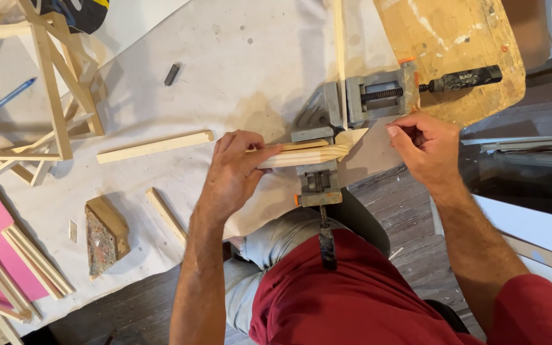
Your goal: Applying wood glue to a wooden strip and securing it in a corner clamp to assemble a frame on a workbench.
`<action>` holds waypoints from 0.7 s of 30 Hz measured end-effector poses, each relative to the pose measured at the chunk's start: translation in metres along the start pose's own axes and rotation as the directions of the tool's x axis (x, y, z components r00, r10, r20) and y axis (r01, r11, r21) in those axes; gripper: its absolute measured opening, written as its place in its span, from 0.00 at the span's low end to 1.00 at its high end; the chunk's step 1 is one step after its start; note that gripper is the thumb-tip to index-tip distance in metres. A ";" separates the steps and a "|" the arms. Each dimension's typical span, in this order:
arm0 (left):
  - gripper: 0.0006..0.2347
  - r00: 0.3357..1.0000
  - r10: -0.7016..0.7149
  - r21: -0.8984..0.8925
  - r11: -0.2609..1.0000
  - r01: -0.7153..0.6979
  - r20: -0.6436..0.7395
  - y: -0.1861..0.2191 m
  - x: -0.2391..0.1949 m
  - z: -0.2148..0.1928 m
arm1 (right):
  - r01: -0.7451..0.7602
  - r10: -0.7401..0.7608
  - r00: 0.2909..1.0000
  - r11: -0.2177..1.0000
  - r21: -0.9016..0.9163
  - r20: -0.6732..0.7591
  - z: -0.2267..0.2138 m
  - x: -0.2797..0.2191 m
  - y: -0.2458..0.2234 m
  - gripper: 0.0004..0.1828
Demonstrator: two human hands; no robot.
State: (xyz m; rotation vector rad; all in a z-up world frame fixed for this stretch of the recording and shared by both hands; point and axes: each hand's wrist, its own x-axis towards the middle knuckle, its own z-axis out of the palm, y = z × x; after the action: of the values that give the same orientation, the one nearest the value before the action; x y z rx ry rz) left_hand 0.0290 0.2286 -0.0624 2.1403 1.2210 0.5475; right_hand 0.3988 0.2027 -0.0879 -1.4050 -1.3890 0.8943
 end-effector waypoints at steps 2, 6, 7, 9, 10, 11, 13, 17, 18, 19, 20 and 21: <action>0.19 0.995 0.096 0.082 0.992 -0.098 0.019 0.008 0.006 -0.001 | -0.038 0.038 0.999 0.999 -0.021 0.008 0.000 0.001 -0.004 0.04; 0.19 0.988 0.150 0.135 0.979 -0.152 0.028 0.028 0.016 0.005 | -0.035 0.038 0.999 0.996 -0.082 0.031 -0.002 0.001 0.000 0.03; 0.17 0.987 0.158 0.155 0.974 -0.162 0.038 0.033 0.017 0.004 | -0.024 0.027 0.999 0.996 -0.081 0.040 -0.003 0.001 0.002 0.03; 0.16 0.985 0.165 0.176 0.970 -0.170 0.045 0.041 0.019 -0.001 | -0.011 0.015 0.999 0.997 -0.078 0.052 -0.004 0.001 0.005 0.04; 0.18 0.990 0.133 0.181 0.973 -0.141 0.052 0.043 0.018 -0.005 | -0.012 0.016 0.998 0.997 -0.082 0.054 -0.005 0.000 0.007 0.03; 0.20 0.993 0.102 0.188 0.976 -0.112 0.061 0.046 0.018 -0.010 | -0.013 0.018 0.998 0.996 -0.084 0.055 -0.006 -0.001 0.009 0.03; 0.21 0.996 0.075 0.247 0.965 -0.084 0.047 0.028 0.011 -0.010 | -0.019 0.022 0.999 0.998 -0.065 0.045 -0.005 -0.001 0.005 0.03; 0.10 0.998 0.044 0.293 0.956 -0.032 -0.035 -0.001 0.000 -0.001 | -0.021 0.024 0.998 0.999 -0.048 0.055 -0.006 -0.002 0.004 0.04; 0.10 0.998 0.039 0.295 0.955 -0.025 -0.040 0.002 -0.001 -0.001 | -0.018 0.021 0.998 0.999 -0.046 0.062 -0.004 -0.002 0.005 0.04; 0.10 0.998 0.047 0.263 0.964 -0.032 -0.052 0.005 0.000 0.000 | -0.018 0.020 0.998 0.999 -0.030 0.056 -0.004 -0.002 0.006 0.04; 0.10 0.996 0.055 0.231 0.972 -0.039 -0.064 0.007 0.001 0.002 | -0.018 0.019 0.999 1.000 -0.015 0.050 -0.004 -0.002 0.007 0.04; 0.10 0.996 0.054 0.229 0.973 -0.038 -0.067 0.011 0.003 0.001 | -0.017 0.018 0.998 1.000 -0.018 0.052 -0.005 -0.002 0.005 0.04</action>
State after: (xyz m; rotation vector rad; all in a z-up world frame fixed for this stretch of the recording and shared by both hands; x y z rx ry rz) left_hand 0.0380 0.2266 -0.0553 2.3632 1.3321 0.5313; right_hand 0.4044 0.2003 -0.0915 -1.4176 -1.4285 0.9384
